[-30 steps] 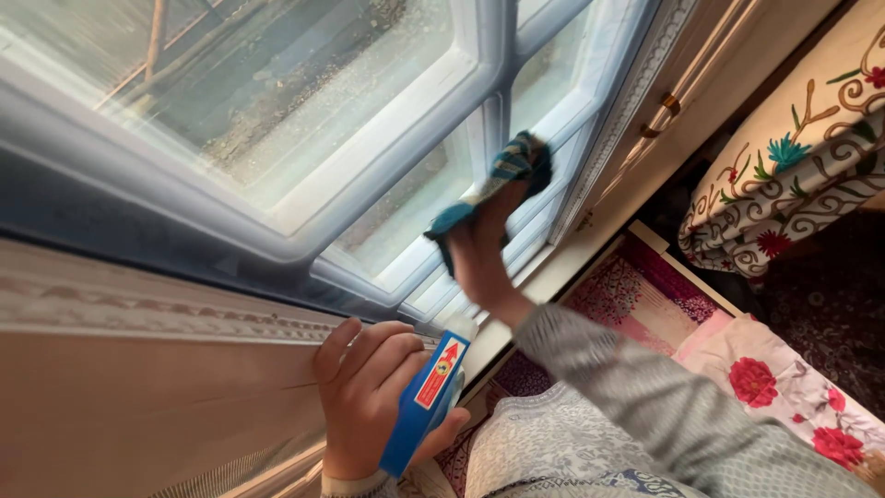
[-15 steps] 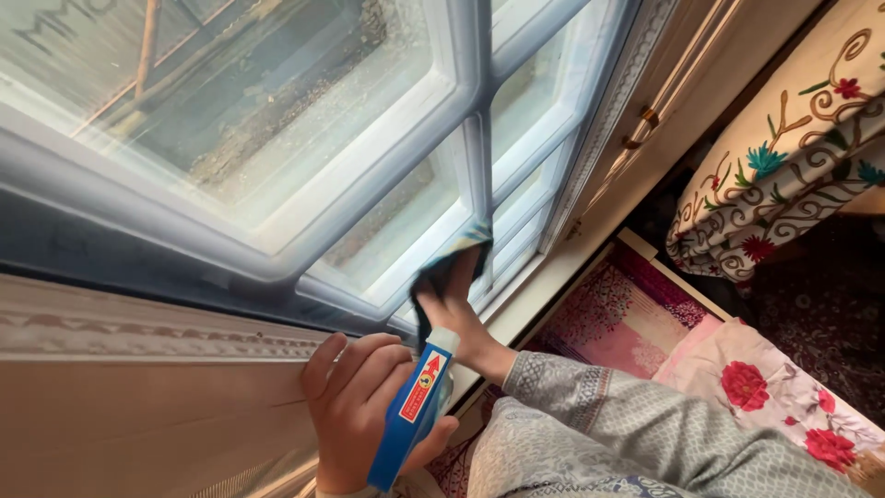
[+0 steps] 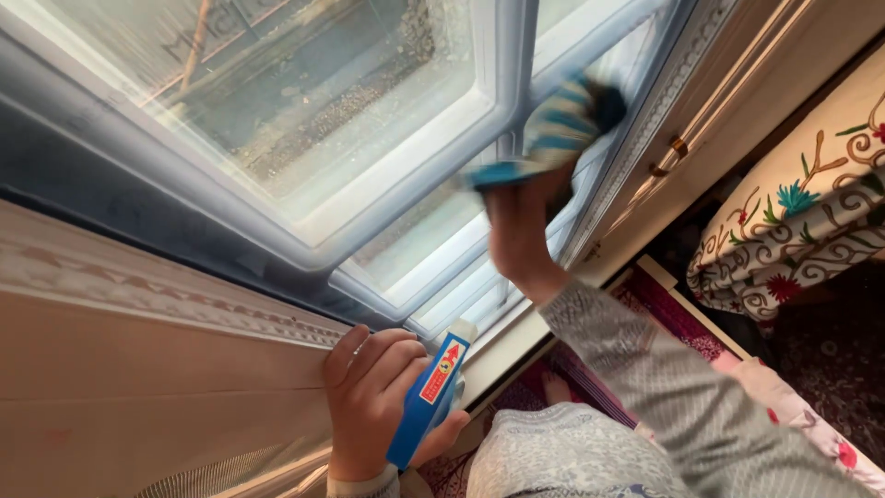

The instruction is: The person sprays a window with a blue liquid from a spray bottle and wipes the glass and frame with a cloth. They repeatedly spray and wipe different sections of the window to remove dirt and streaks.

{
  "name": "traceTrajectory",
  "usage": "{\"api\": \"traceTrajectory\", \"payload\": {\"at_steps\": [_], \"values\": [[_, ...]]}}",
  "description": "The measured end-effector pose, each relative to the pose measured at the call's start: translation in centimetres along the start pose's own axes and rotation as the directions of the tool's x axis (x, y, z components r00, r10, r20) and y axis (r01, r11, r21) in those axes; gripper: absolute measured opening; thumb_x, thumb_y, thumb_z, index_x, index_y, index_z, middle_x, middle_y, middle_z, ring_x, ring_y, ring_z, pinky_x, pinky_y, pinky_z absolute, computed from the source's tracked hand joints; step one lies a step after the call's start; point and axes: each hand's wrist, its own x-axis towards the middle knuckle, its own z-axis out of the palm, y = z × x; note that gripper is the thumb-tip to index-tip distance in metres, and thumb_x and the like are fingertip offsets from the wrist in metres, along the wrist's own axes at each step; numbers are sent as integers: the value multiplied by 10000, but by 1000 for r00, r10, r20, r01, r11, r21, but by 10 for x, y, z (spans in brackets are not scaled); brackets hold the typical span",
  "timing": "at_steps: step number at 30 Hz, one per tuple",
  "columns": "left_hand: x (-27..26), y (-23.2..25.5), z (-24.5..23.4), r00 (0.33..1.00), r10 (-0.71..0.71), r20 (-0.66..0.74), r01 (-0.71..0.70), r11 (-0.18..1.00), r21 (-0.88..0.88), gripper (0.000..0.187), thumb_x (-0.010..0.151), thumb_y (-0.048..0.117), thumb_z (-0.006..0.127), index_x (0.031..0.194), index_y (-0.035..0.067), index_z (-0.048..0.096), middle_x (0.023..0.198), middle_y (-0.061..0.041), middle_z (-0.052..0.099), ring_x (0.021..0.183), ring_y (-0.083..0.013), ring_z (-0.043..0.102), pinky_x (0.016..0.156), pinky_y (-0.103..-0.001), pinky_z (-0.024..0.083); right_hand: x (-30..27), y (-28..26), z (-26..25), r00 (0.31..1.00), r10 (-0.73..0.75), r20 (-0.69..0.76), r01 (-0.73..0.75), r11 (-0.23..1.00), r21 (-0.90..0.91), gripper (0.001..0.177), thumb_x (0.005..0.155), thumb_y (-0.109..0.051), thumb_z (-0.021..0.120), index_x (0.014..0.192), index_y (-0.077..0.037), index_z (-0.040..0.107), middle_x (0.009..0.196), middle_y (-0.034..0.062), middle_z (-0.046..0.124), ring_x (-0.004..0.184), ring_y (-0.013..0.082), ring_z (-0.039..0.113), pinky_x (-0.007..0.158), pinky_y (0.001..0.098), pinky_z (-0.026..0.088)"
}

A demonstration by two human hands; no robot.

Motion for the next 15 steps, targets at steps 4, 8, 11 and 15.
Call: {"api": "traceTrajectory", "payload": {"at_steps": [4,8,11,15], "values": [[9,8,4,1000,5,-29,-5,1000,-13,591,966,589,423,702,115,657,794,5,688,841,-193,712,1074,-378,290,37,-44,-14,825,551,-125,-451,775,442,546,1187,-118,268,1674,-226,48,1779,-4,67,1670,224,-7,1343,395,-127],[12,8,1,999,-2,-50,3,999,32,591,975,599,394,707,130,635,804,15,673,834,-187,703,1044,-370,306,-21,15,-14,852,-497,162,523,813,-256,395,1033,-493,467,1389,-370,588,1358,98,528,1123,518,441,973,751,269],[8,5,-1,998,1,-57,2,999,51,587,975,605,399,697,134,610,793,21,663,823,-176,699,1054,-364,306,-6,46,-29,866,-483,132,495,786,-371,438,893,-737,531,1120,-375,625,1087,-31,590,932,322,537,804,554,387],[3,1,4,999,-6,-40,8,998,60,580,929,627,465,728,115,651,817,12,683,851,-183,705,1087,-360,298,70,87,-56,901,-251,-355,191,962,-197,879,1115,-478,759,1675,-139,172,1751,101,-1,1672,336,27,1437,573,22]]}}
